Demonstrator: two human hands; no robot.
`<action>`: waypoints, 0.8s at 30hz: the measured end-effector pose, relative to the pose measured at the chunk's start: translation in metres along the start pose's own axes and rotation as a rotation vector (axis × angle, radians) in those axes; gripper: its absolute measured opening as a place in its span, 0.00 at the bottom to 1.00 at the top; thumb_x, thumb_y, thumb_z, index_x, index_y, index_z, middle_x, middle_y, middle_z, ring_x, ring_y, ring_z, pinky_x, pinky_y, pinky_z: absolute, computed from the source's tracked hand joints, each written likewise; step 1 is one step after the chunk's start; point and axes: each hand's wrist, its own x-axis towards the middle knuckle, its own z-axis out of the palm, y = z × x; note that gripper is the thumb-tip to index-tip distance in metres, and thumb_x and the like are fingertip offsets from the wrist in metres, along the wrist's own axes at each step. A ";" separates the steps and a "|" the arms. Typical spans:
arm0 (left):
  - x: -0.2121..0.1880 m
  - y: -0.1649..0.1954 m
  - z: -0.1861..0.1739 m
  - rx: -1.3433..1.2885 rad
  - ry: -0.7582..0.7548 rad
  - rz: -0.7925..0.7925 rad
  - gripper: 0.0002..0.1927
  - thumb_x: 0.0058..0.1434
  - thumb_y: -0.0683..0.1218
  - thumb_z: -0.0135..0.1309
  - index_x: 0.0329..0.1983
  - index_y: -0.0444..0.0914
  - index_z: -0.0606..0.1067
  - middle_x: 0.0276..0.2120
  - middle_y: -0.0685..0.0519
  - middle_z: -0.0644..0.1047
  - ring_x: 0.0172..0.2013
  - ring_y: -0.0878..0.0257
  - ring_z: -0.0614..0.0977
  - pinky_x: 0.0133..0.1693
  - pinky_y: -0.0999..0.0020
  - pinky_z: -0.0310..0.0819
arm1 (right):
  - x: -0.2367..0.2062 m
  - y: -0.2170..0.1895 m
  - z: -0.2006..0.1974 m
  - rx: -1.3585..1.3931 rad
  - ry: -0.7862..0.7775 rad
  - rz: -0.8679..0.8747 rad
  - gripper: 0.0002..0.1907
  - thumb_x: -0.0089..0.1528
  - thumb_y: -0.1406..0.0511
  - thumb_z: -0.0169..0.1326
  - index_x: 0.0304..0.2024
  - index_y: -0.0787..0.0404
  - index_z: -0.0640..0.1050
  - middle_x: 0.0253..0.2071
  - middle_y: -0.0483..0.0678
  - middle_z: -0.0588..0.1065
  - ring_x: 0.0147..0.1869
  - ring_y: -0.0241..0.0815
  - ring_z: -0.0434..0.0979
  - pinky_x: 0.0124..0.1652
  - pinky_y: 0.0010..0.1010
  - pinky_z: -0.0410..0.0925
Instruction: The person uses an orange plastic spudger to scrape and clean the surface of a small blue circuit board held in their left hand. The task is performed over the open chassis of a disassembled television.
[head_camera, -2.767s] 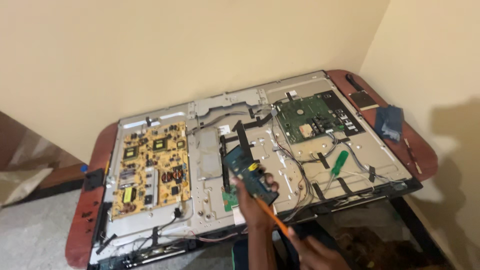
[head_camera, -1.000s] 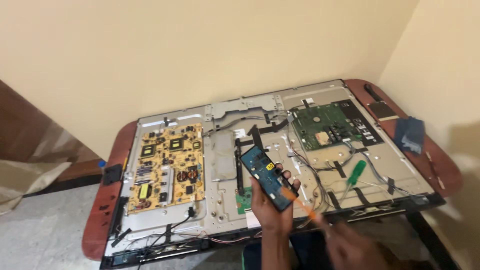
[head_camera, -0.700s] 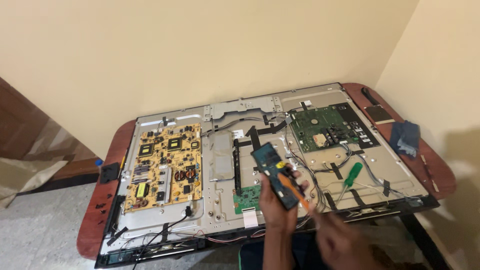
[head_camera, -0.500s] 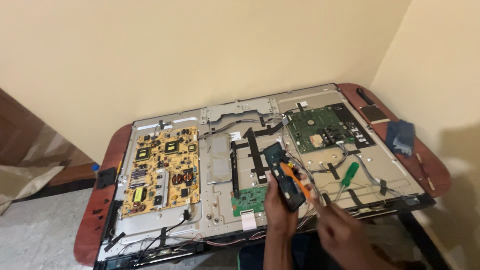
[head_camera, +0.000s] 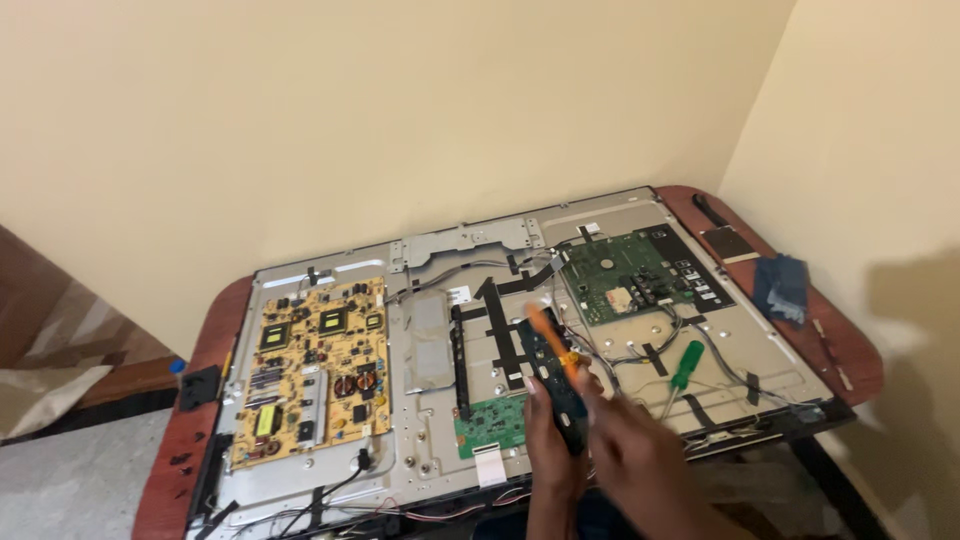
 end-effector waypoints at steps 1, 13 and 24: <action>0.001 0.000 -0.006 0.021 0.013 0.063 0.30 0.69 0.61 0.40 0.57 0.31 0.72 0.38 0.46 0.80 0.35 0.61 0.82 0.37 0.66 0.78 | -0.002 -0.003 0.001 0.024 -0.142 0.039 0.34 0.59 0.71 0.56 0.69 0.58 0.68 0.29 0.51 0.76 0.27 0.42 0.80 0.27 0.34 0.72; 0.009 -0.012 -0.020 0.076 -0.021 0.078 0.29 0.69 0.61 0.38 0.56 0.33 0.72 0.37 0.44 0.81 0.33 0.59 0.82 0.32 0.65 0.78 | -0.015 -0.012 -0.002 0.181 -0.050 0.030 0.31 0.60 0.71 0.54 0.68 0.56 0.71 0.29 0.51 0.79 0.23 0.34 0.80 0.24 0.32 0.73; -0.017 0.031 0.005 -0.161 -0.297 0.097 0.29 0.73 0.60 0.35 0.64 0.34 0.65 0.43 0.41 0.78 0.31 0.58 0.81 0.33 0.64 0.78 | -0.003 -0.007 -0.020 -0.043 -0.299 -0.022 0.32 0.59 0.71 0.55 0.68 0.58 0.72 0.33 0.49 0.77 0.25 0.38 0.79 0.24 0.33 0.74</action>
